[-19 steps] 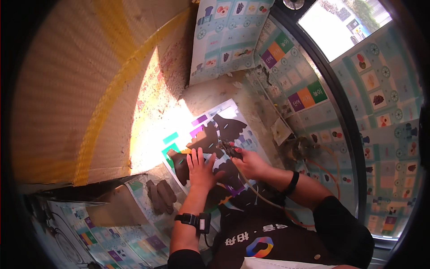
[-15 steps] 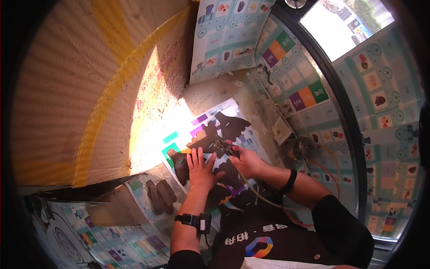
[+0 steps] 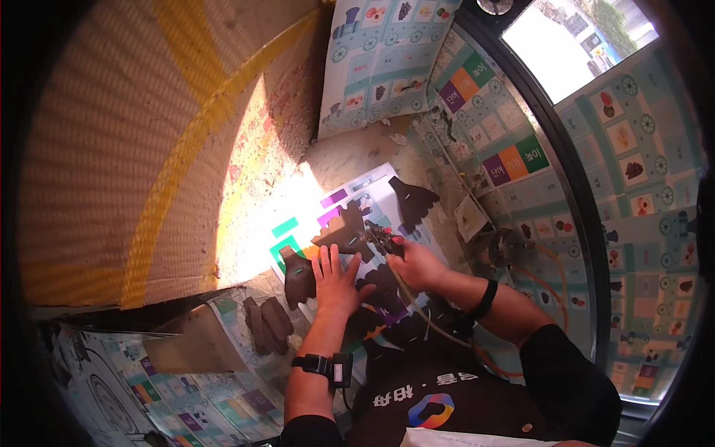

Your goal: Using a pneumatic tool to assemble or glue printed educational materials at a production workstation.

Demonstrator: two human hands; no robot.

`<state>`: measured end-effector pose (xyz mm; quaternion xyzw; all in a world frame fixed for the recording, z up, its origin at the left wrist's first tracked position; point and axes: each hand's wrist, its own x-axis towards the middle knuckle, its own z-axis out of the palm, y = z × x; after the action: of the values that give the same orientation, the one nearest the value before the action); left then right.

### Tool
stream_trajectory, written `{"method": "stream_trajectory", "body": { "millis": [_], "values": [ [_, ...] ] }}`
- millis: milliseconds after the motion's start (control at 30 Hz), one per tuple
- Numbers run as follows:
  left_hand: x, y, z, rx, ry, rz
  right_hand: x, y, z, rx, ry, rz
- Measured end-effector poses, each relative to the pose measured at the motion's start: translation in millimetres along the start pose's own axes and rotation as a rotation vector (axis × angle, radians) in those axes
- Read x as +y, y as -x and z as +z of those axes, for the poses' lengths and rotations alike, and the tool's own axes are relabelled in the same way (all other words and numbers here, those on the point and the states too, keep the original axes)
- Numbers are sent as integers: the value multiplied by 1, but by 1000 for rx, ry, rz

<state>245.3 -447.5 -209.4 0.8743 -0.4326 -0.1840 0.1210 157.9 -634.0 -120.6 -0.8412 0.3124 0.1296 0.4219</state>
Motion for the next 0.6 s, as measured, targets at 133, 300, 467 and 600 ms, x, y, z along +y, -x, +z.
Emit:
{"method": "stream_trajectory", "body": {
  "millis": [133,300,467,600],
  "values": [
    [1,1,-2,-18,-6,-16,-7,5,4,-100,68,-92],
    [1,1,-1,49,-3,-47,19,12,-13,-38,-285,-116],
    [19,-9,-15,-31,-62,-101,65,28,-63,56,-288,92],
    [61,-51,21,66,67,255,105,14,-66,274,-340,91]
  ]
}}
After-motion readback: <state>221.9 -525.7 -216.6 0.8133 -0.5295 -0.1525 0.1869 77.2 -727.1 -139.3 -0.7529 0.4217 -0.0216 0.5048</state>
